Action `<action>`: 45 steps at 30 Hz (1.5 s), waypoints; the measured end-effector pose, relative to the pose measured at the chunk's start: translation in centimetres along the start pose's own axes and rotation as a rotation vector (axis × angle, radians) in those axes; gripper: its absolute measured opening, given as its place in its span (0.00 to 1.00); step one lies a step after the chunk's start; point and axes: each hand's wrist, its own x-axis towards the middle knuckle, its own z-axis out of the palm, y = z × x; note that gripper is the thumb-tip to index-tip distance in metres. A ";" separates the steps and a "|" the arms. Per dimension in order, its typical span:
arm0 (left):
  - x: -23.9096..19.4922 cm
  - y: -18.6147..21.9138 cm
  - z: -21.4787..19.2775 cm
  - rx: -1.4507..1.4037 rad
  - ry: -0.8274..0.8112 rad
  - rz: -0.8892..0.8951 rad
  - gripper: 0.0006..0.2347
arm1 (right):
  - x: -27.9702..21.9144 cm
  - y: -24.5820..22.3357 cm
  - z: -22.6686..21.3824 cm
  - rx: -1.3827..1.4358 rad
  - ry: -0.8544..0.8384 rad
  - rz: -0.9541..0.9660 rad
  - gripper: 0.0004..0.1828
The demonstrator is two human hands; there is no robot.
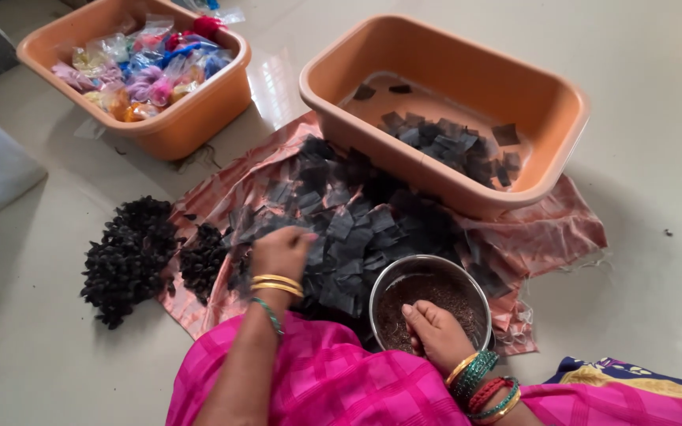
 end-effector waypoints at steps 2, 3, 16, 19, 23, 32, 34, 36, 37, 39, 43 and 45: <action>-0.8 1.1 2.5 -0.035 0.033 0.129 0.06 | 0.3 0.2 0.2 -0.005 0.004 0.000 0.18; -1.2 1.8 3.8 -0.073 0.073 0.258 0.03 | 0.3 0.2 0.1 -0.015 0.008 -0.005 0.18; -1.6 3.0 8.9 0.265 0.045 0.028 0.03 | -1.5 -3.0 1.7 -0.134 0.111 -0.096 0.18; -1.6 4.5 5.9 0.090 0.073 -0.031 0.06 | -2.1 -3.7 2.1 -0.257 0.121 -0.169 0.20; -2.8 4.7 5.9 0.247 0.087 0.196 0.14 | -2.9 -4.5 2.6 -0.339 0.131 -0.193 0.20; -2.7 2.8 8.3 0.212 -0.002 0.039 0.08 | -3.1 -3.9 1.9 -0.391 0.166 -0.231 0.19; -2.8 3.3 7.2 0.132 -0.022 -0.021 0.11 | -2.9 -3.8 2.1 -0.355 0.137 -0.216 0.19; -3.2 2.9 7.3 0.056 -0.107 -0.069 0.18 | -2.9 -3.7 2.3 -0.358 0.137 -0.210 0.19; -3.1 2.9 7.1 0.054 -0.097 -0.075 0.18 | -2.9 -3.6 2.4 -0.365 0.130 -0.215 0.19; -3.0 3.0 7.1 -0.100 -0.064 -0.107 0.16 | -3.0 -3.6 2.3 -0.433 0.124 -0.227 0.18; -2.4 3.1 5.7 -0.250 0.012 -0.181 0.12 | -3.1 -3.0 1.5 -0.379 0.112 -0.193 0.18; -2.4 3.6 3.9 -0.378 0.052 -0.292 0.09 | -3.1 -2.7 1.3 -0.316 0.129 -0.203 0.20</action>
